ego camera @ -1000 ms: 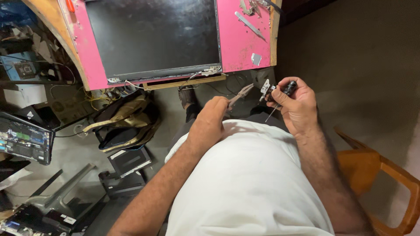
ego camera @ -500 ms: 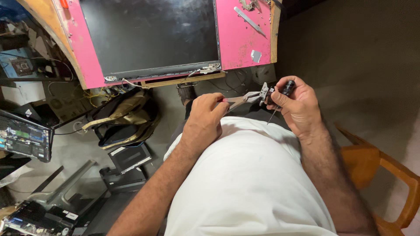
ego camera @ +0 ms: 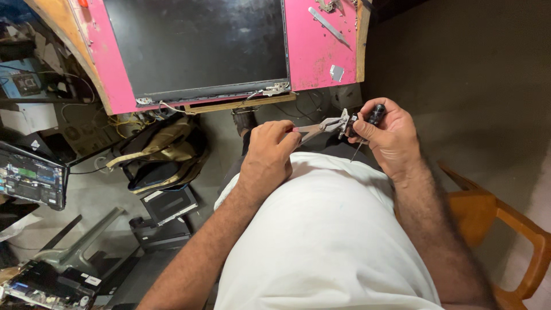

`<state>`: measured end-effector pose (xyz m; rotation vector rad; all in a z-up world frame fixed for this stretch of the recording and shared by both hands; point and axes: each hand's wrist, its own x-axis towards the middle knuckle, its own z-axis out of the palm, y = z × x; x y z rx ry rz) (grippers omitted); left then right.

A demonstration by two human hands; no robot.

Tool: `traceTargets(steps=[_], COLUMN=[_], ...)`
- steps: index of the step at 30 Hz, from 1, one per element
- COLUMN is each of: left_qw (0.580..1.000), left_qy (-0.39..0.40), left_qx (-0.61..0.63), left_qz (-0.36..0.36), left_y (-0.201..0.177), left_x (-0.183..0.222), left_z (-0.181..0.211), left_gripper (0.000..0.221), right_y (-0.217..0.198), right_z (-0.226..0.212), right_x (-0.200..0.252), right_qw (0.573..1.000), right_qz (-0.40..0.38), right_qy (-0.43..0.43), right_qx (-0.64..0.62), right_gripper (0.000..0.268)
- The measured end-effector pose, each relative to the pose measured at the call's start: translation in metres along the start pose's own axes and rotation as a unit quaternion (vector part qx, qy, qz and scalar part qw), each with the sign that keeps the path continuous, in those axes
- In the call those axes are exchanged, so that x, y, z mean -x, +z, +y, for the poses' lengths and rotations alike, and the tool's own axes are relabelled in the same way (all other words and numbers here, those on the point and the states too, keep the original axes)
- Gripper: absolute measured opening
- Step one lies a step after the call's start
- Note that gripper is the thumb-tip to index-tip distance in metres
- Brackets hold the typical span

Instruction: The person uses pliers and a screwdriver to work on internal laptop components and small metal parts at a workbench.

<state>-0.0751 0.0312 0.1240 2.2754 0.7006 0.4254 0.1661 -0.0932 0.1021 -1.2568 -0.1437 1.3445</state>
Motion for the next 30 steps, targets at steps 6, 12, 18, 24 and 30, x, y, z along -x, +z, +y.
traceTargets(steps=[6,12,18,24,30], left_qw=[1.0,0.999,0.998,0.996,0.997], left_qy=[0.001,0.01,-0.061,-0.044,-0.02], left_qx=[-0.017,-0.036,0.008,-0.054,-0.065], left_qz=[-0.009,-0.013,-0.023,-0.048,-0.042], left_y=[0.002,0.003,0.009,0.015,0.018], left_x=[-0.003,-0.006,-0.007,-0.011,-0.012], left_z=[-0.001,-0.002,-0.003,-0.004,-0.002], left_gripper=[0.027,0.029,0.035,0.031,0.033], right_y=[0.0,0.002,0.004,0.006,0.003], right_z=[0.004,0.001,-0.001,0.002,0.008], right_x=[-0.003,-0.003,-0.001,0.0,0.004], right_qw=[1.0,1.0,1.0,1.0,0.999], right_qz=[0.0,0.0,0.004,0.01,0.036], right_qy=[-0.003,-0.004,-0.006,-0.009,-0.008], right_qx=[0.006,0.004,-0.01,-0.01,-0.005], right_gripper=[0.022,0.022,0.023,0.022,0.021])
